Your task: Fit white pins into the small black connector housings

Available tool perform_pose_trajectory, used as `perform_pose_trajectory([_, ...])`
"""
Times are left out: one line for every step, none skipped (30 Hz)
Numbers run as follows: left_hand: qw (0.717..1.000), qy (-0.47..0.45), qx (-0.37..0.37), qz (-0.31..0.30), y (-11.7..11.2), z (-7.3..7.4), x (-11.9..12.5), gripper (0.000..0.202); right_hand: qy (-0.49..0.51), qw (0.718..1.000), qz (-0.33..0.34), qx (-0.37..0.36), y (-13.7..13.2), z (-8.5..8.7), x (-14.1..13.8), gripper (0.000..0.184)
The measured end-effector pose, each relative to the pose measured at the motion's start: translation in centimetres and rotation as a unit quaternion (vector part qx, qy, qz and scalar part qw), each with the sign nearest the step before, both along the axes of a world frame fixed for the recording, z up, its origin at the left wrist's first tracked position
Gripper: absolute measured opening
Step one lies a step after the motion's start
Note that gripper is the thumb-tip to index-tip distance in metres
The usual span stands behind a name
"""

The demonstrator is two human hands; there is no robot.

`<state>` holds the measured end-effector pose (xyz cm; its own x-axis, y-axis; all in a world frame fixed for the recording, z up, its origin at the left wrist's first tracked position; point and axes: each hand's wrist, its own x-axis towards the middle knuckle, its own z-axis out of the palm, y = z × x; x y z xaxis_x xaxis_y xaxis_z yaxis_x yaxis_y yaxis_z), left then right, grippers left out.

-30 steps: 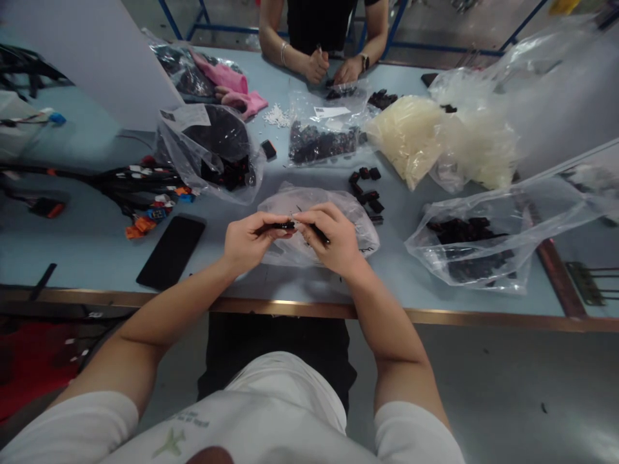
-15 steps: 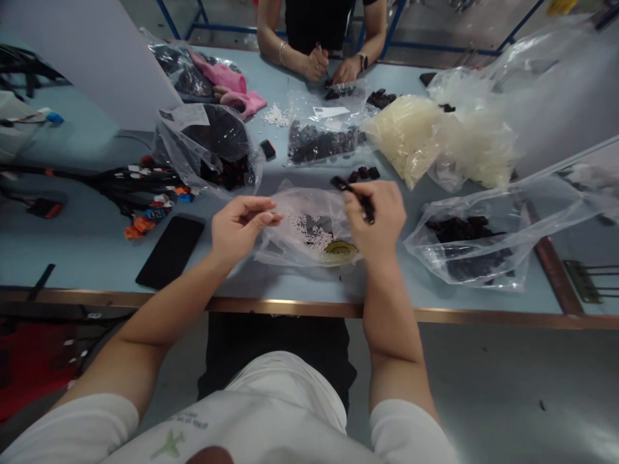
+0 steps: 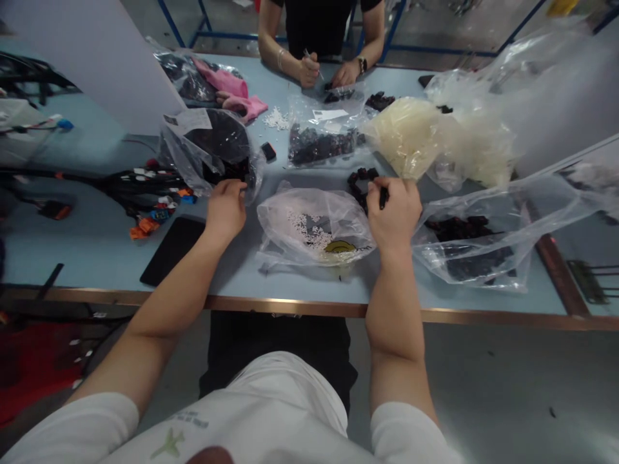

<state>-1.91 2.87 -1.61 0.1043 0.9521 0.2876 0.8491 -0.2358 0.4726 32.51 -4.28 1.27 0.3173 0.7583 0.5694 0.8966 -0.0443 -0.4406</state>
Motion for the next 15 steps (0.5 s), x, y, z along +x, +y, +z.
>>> perform_pose_trajectory([0.998, 0.053, -0.036, 0.009, 0.0, 0.3, 0.1, 0.041, 0.008, 0.999, 0.024, 0.022, -0.4, 0.4, -0.5, 0.023])
perform_pose_trajectory([0.993, 0.098, -0.068, 0.021, 0.0, 0.5, 0.1, 0.045, 0.017, 0.998, 0.050, 0.039, -0.9, 0.8, -1.1, 0.023])
perform_pose_trajectory([0.986, 0.131, -0.092, 0.034, 0.0, 0.7, 0.2, 0.049, 0.027, 0.995, 0.073, 0.055, -1.3, 1.1, -1.8, 0.023])
perform_pose_trajectory([0.981, 0.153, -0.108, 0.045, 0.1, 0.9, 0.3, 0.053, 0.039, 0.992, 0.095, 0.073, -1.7, 1.4, -2.6, 0.022])
perform_pose_trajectory([0.978, 0.165, -0.116, 0.054, 0.2, 1.0, 0.3, 0.056, 0.052, 0.988, 0.117, 0.088, -2.1, 1.7, -3.4, 0.022])
perform_pose_trajectory([0.976, 0.169, -0.120, 0.061, 0.4, 1.1, 0.3, 0.059, 0.063, 0.983, 0.141, 0.097, -2.5, 1.8, -4.1, 0.021])
perform_pose_trajectory([0.976, 0.168, -0.123, 0.067, 0.6, 1.1, 0.4, 0.061, 0.072, 0.978, 0.165, 0.101, -2.7, 1.9, -4.8, 0.020])
perform_pose_trajectory([0.975, 0.166, -0.128, 0.071, 0.7, 1.1, 0.4, 0.063, 0.077, 0.974, 0.190, 0.102, -2.9, 2.0, -5.5, 0.019])
perform_pose_trajectory([0.975, 0.165, -0.132, 0.071, 0.9, 1.1, 0.5, 0.063, 0.080, 0.969, 0.212, 0.100, -3.1, 2.0, -6.0, 0.018])
perform_pose_trajectory([0.974, 0.166, -0.137, 0.068, 1.0, 1.1, 0.5, 0.063, 0.080, 0.965, 0.231, 0.098, -3.1, 1.9, -6.4, 0.017])
perform_pose_trajectory([0.974, 0.168, -0.141, 0.062, 1.1, 1.0, 0.6, 0.063, 0.079, 0.961, 0.247, 0.095, -3.2, 1.8, -6.8, 0.017])
perform_pose_trajectory([0.973, 0.171, -0.144, 0.056, 1.2, 1.0, 0.7, 0.063, 0.077, 0.958, 0.262, 0.088, -3.1, 1.7, -7.0, 0.018])
perform_pose_trajectory([0.973, 0.173, -0.145, 0.052, 1.2, 1.0, 0.7, 0.062, 0.076, 0.955, 0.275, 0.079, -3.1, 1.5, -7.1, 0.019])
perform_pose_trajectory([0.973, 0.173, -0.145, 0.052, 1.3, 0.9, 0.8, 0.060, 0.076, 0.951, 0.291, 0.068, -3.1, 1.4, -7.2, 0.019])
perform_pose_trajectory([0.974, 0.167, -0.143, 0.055, 1.3, 0.9, 0.8, 0.057, 0.079, 0.946, 0.309, 0.055, -3.0, 1.2, -7.2, 0.020])
